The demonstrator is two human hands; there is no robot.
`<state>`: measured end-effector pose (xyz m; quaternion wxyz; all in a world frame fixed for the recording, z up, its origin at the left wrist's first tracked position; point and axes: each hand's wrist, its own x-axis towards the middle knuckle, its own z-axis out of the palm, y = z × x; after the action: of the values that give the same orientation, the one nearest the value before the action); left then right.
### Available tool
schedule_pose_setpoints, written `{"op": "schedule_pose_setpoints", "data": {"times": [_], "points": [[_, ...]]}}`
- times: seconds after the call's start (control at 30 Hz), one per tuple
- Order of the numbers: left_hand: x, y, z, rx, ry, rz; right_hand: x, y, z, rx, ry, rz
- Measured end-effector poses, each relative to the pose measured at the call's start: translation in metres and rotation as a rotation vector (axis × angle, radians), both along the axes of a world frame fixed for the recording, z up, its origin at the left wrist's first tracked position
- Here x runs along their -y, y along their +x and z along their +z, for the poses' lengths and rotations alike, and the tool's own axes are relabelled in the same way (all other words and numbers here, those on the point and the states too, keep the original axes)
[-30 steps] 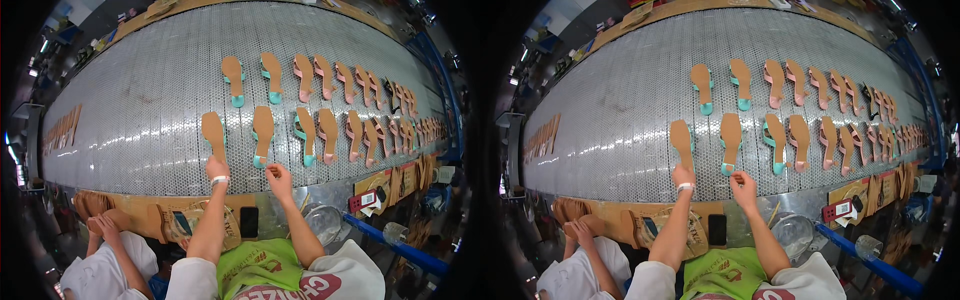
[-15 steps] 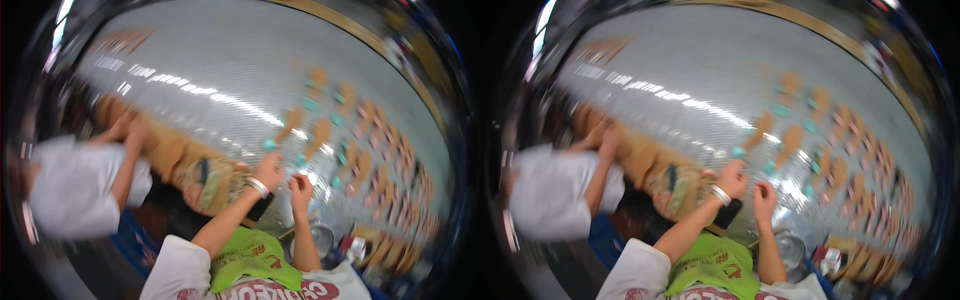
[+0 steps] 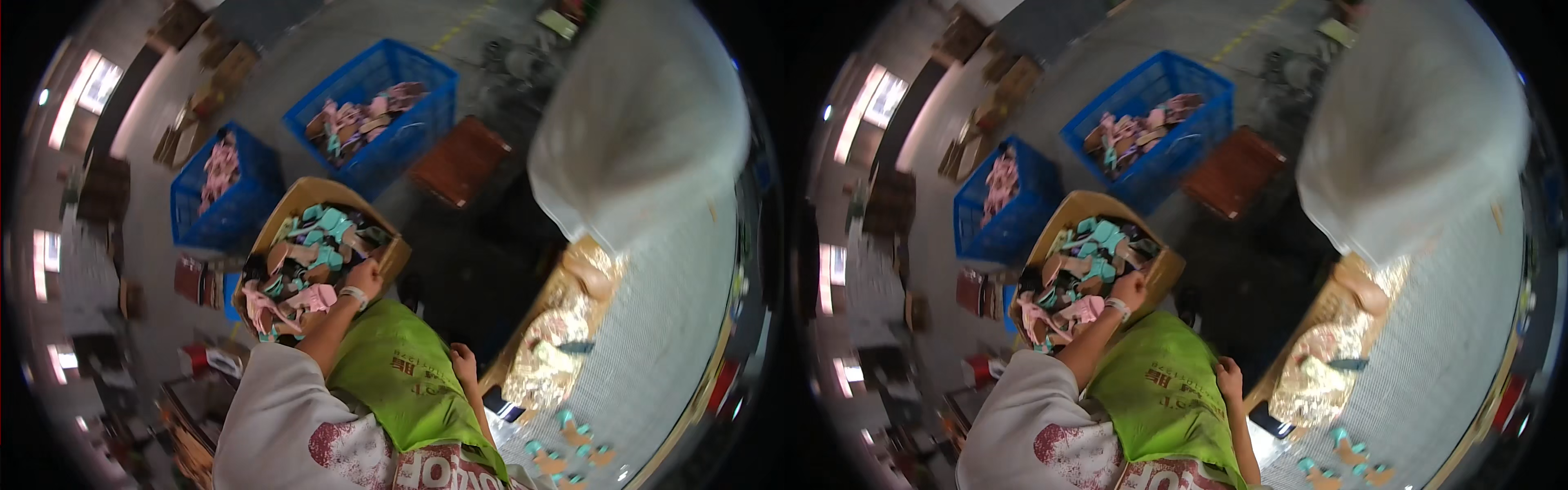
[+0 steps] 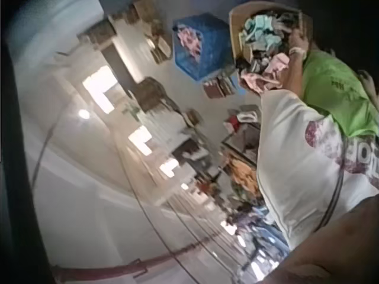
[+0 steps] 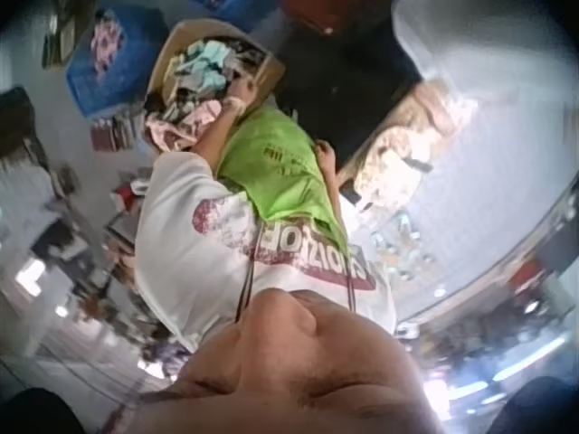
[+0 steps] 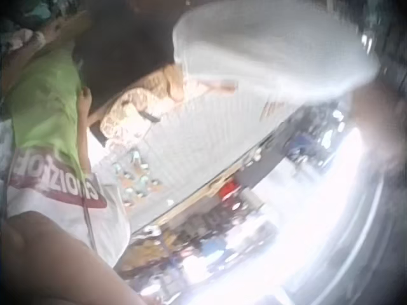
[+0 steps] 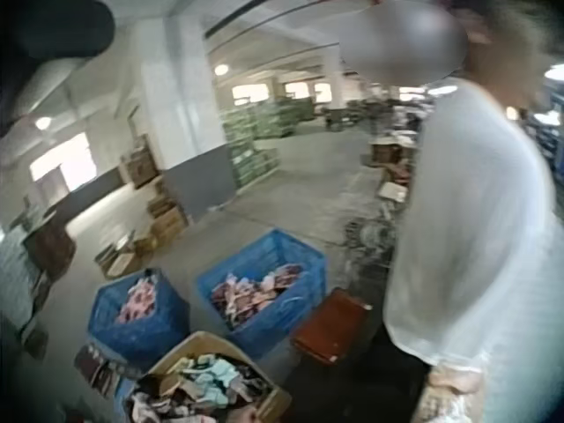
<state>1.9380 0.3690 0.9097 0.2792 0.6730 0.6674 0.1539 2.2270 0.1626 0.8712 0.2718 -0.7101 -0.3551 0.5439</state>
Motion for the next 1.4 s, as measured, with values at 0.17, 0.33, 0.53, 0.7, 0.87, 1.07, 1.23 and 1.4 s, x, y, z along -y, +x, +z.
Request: {"op": "schedule_pose_setpoints", "data": {"times": [0.17,0.33,0.53,0.7,0.87,1.07,1.23,1.4], "points": [[-0.010,-0.206,-0.059,-0.137,-0.079,0.209,0.027,-0.043,-0.168,0.321,-0.440,0.106],[-0.064,-0.318,-0.080,-0.284,-0.255,0.131,0.022,-0.061,-0.188,0.417,-0.689,0.072],[-0.133,-0.397,-0.167,-0.743,-0.175,-0.087,-0.011,-0.096,-0.149,0.427,-0.740,0.062],[-0.205,-0.402,-0.184,-0.875,-0.536,-0.296,-0.011,-0.112,-0.141,0.455,-0.790,0.002],[-0.210,-0.425,-0.166,-0.583,-0.570,-0.160,-0.018,-0.122,-0.136,0.465,-0.812,0.002],[-0.121,-0.476,-0.092,-0.506,-0.163,0.637,-0.045,-0.119,-0.121,0.500,-0.793,-0.049],[-0.052,-0.511,-0.113,-0.545,-0.236,0.932,-0.077,-0.100,-0.119,0.370,-0.619,-0.296],[-0.002,-0.566,-0.137,-0.235,-0.354,1.004,-0.124,-0.132,-0.083,-0.249,-0.470,-0.544]]}}
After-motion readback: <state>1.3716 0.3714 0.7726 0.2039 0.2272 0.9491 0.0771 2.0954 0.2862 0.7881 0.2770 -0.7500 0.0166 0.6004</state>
